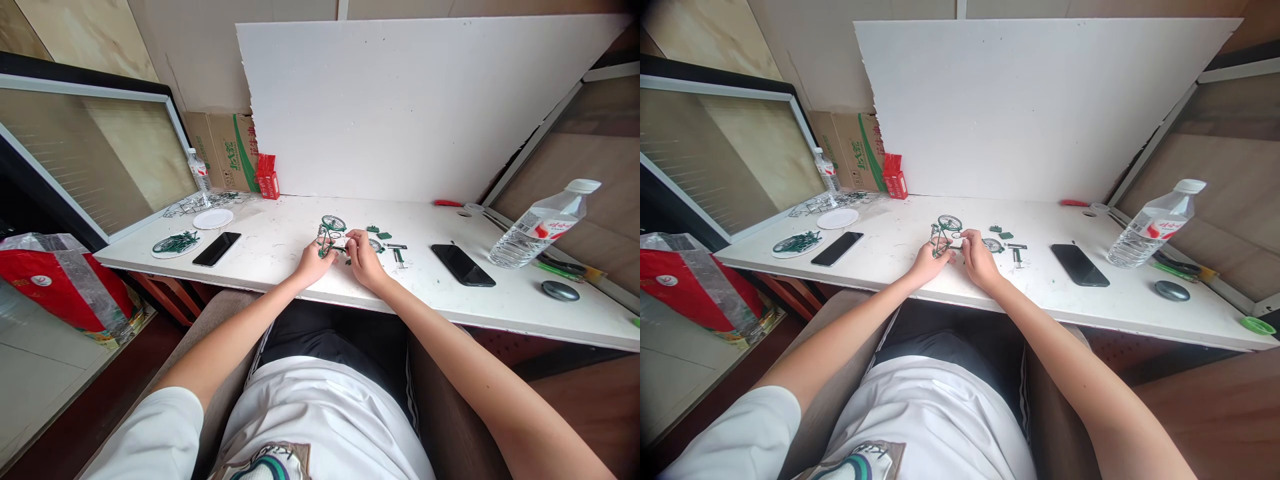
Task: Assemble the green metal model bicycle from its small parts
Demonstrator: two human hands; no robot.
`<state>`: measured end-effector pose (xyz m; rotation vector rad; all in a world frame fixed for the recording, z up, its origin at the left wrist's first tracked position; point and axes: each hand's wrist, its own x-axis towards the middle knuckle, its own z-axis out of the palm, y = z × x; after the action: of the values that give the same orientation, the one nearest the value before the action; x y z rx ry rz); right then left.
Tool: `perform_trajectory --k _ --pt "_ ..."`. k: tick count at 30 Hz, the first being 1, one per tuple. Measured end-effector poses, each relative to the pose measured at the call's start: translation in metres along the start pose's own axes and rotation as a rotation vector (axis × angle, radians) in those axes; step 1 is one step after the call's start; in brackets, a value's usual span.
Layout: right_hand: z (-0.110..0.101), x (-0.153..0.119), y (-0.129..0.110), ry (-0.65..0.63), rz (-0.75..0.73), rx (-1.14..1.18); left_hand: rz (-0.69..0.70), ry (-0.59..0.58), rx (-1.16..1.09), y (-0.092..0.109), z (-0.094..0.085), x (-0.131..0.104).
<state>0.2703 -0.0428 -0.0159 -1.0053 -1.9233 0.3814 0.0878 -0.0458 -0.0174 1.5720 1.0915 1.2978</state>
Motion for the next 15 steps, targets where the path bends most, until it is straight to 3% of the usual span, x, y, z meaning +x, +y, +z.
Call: perform_trajectory --k 15 --pt "-0.0016 -0.0006 -0.0046 -0.014 -0.072 -0.006 0.011 0.002 0.007 -0.0055 -0.001 0.002"
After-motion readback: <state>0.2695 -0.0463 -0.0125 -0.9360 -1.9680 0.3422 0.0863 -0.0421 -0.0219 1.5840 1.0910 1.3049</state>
